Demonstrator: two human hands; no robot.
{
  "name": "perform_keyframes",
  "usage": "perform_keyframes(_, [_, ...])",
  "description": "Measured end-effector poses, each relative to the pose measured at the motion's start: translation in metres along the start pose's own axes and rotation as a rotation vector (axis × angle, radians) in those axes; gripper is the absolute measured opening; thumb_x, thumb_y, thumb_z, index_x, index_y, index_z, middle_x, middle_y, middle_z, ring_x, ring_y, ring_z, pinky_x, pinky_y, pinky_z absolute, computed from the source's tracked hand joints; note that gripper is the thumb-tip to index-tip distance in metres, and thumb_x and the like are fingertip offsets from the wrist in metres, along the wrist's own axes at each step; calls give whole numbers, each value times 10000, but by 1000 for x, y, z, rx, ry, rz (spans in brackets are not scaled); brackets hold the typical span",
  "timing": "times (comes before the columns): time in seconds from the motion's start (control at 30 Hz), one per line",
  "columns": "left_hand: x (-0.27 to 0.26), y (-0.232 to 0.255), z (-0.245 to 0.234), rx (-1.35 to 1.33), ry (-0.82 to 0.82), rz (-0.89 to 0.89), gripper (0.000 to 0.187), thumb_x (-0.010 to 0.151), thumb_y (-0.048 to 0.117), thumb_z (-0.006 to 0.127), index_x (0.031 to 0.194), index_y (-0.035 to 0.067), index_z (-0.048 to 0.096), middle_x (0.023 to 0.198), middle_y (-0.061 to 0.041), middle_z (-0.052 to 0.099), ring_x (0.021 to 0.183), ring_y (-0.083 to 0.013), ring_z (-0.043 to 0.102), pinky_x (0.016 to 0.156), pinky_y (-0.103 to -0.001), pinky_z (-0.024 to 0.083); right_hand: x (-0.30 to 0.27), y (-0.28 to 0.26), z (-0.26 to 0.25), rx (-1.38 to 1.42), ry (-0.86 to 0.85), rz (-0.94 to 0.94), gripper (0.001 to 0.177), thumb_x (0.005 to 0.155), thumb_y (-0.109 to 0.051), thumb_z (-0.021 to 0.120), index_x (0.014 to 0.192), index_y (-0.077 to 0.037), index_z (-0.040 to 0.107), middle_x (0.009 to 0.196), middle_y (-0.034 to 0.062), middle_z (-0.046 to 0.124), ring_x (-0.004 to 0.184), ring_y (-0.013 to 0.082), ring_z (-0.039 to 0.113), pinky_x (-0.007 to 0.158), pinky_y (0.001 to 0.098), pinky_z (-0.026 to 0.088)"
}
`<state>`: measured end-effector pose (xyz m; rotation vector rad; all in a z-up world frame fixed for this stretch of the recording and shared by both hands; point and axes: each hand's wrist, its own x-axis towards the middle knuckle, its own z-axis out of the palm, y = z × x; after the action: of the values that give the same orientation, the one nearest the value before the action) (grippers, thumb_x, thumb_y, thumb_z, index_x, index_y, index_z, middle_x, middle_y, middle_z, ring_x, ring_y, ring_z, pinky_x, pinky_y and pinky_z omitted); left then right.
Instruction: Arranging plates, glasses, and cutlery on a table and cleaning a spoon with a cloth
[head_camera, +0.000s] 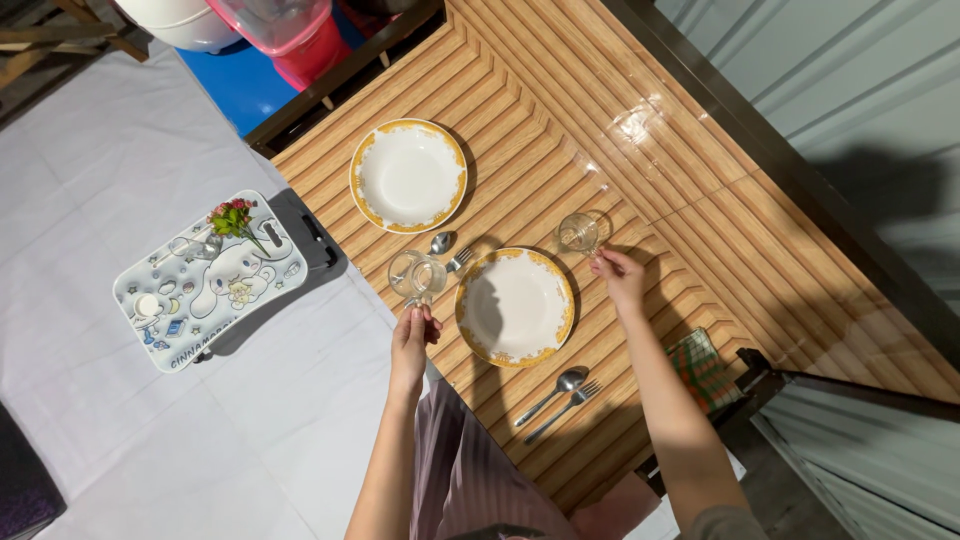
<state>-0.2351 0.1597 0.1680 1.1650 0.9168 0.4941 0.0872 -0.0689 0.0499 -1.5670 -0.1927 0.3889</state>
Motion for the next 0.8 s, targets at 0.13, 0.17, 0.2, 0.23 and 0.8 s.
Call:
perform_keyframes(0.13, [-2,0,0,0,0,6,297,1130,233,367,938,89,542,759,-105,632,687,-172,572,637,-259,474,0,4,2,3,16,-20,220,971,41,697,1165,135,650,1130,356,666,924,443,706,803,494,633])
perform_keyframes(0.17, [-2,-1,0,-8,0,1,296,1129,239,369,939,92,543,760,-105,634,686,-173,574,638,-258,476,1,6,2,12,22,-11,220,970,34,704,1161,131,653,1121,354,669,917,447,707,799,494,637])
perform_keyframes(0.2, [-2,-2,1,-17,0,-4,296,1128,246,372,940,95,544,760,-105,635,684,-173,576,640,-257,477,3,9,2,19,28,-3,221,969,26,710,1158,128,656,1112,353,672,910,452,709,794,493,641])
perform_keyframes(0.23, [-2,-3,2,-17,-1,-4,296,1128,246,372,940,95,544,760,-105,635,684,-173,576,640,-257,477,3,9,3,19,28,-3,221,969,26,710,1158,128,656,1112,353,672,910,452,709,794,493,641])
perform_keyframes(0.8, [-3,-4,0,-14,-8,1,296,1127,249,378,931,100,543,758,-98,638,685,-166,575,643,-253,480,-2,2,11,-9,64,-9,211,964,5,724,1143,102,669,1094,323,687,882,407,729,774,470,648])
